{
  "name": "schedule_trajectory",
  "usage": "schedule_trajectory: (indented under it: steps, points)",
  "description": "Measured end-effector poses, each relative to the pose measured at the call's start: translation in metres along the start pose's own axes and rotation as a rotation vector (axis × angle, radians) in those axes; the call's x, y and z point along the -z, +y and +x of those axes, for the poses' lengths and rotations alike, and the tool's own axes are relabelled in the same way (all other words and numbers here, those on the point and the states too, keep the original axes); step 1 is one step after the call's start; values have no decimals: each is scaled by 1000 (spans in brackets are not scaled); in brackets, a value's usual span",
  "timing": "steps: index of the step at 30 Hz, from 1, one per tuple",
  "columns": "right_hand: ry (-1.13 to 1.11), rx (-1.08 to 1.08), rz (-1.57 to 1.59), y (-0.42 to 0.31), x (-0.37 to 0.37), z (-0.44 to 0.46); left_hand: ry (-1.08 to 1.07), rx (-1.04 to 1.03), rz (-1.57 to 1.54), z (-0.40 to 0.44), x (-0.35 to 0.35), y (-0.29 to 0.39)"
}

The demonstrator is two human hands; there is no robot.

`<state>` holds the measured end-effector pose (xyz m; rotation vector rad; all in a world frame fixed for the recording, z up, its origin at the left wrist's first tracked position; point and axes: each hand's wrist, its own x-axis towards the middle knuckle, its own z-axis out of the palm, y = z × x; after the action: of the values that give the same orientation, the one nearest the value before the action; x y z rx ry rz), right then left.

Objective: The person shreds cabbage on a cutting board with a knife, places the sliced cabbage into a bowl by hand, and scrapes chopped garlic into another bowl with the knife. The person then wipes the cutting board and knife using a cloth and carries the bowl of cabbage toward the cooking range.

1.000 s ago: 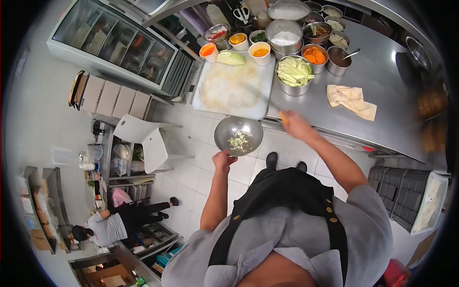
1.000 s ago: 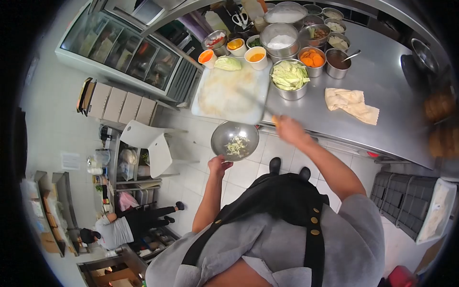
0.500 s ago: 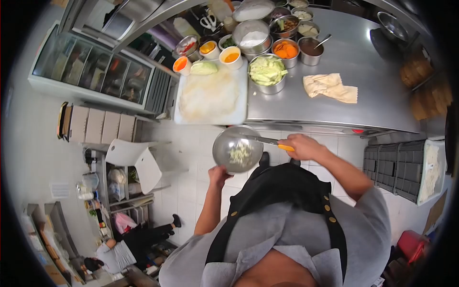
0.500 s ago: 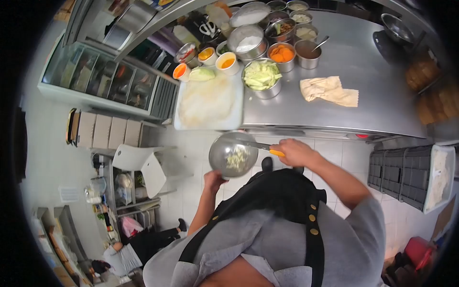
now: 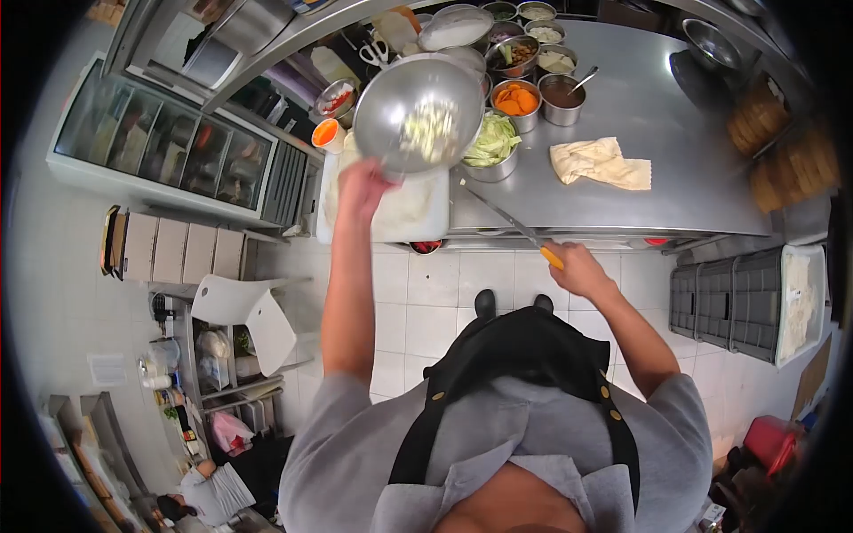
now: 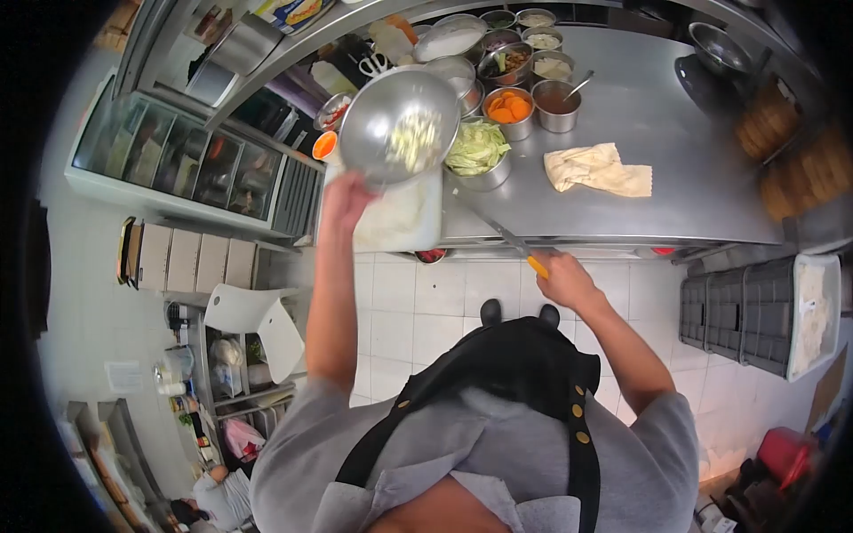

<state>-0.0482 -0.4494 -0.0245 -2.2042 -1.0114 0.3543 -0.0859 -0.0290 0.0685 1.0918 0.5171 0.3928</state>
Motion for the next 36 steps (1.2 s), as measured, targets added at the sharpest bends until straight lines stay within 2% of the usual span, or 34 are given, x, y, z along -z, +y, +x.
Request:
schedule_trajectory:
  steps: [1,2,4,5,6,7,9,11,12,13,14,16,18,19,21,23,24,26,27,28,30,33,34,35,36]
  points:
    - [29,-5,38,1,-2,-12,27,2,47,25,-37,4]
    - [49,-139,61,-4,0,-28,-13,64,-3,67,-49,-4]
    - [98,-409,107,-15,6,-67,71,49,7,106,-78,-11]
    - [143,-456,76,-14,5,-89,110,38,-37,123,-85,-18]
    - [190,-510,46,-12,5,-114,145,34,-80,135,-96,-29]
    - [253,-609,57,-13,5,-140,175,-35,4,112,-117,-28]
    - [448,-786,90,-17,2,-183,37,-364,387,133,-129,-120]
    - [652,-920,125,-20,0,-213,-231,-366,426,55,-207,-175]
    - [714,-979,144,-17,-2,-225,-474,-312,884,13,-254,-169]
    - [759,-1016,135,-20,2,-232,-612,-442,1107,7,-283,-200]
    - [806,-1045,125,-21,6,-237,-561,-598,1329,-2,-304,-220]
    - [872,-1059,127,-22,6,-257,-628,-659,1638,10,-315,-241]
    - [918,-1090,129,-25,1,-278,-898,-451,1800,60,-304,-261]
    - [944,-1094,166,-23,-7,-293,-883,-420,1860,78,-303,-271]
    - [942,-1152,221,-20,-18,-309,-670,-598,1845,87,-283,-250]
    - [883,-1257,243,-25,-24,-319,-501,-667,1890,92,-242,-268]
    - [906,-1221,242,-17,-30,-323,-408,-704,1906,86,-228,-274]
    - [950,-1127,249,11,-43,-318,-493,-688,1813,27,-222,-311]
    - [884,-1091,194,18,-33,-307,-669,-599,1660,-20,-223,-315]
    - [892,-1030,287,28,-27,-295,-726,-715,1150,-57,-204,-350]
    - [908,-860,290,46,-10,-271,-845,-68,1187,-124,-213,-290]
    - [826,-834,262,62,15,-251,-456,143,949,-94,-138,-235]
    - [791,-815,250,66,21,-242,-93,-164,1166,-81,-122,-207]
    - [758,-800,237,71,26,-235,-37,-213,1001,-68,-116,-151]
    - [724,-789,223,77,31,-232,99,-315,1096,-40,-98,-134]
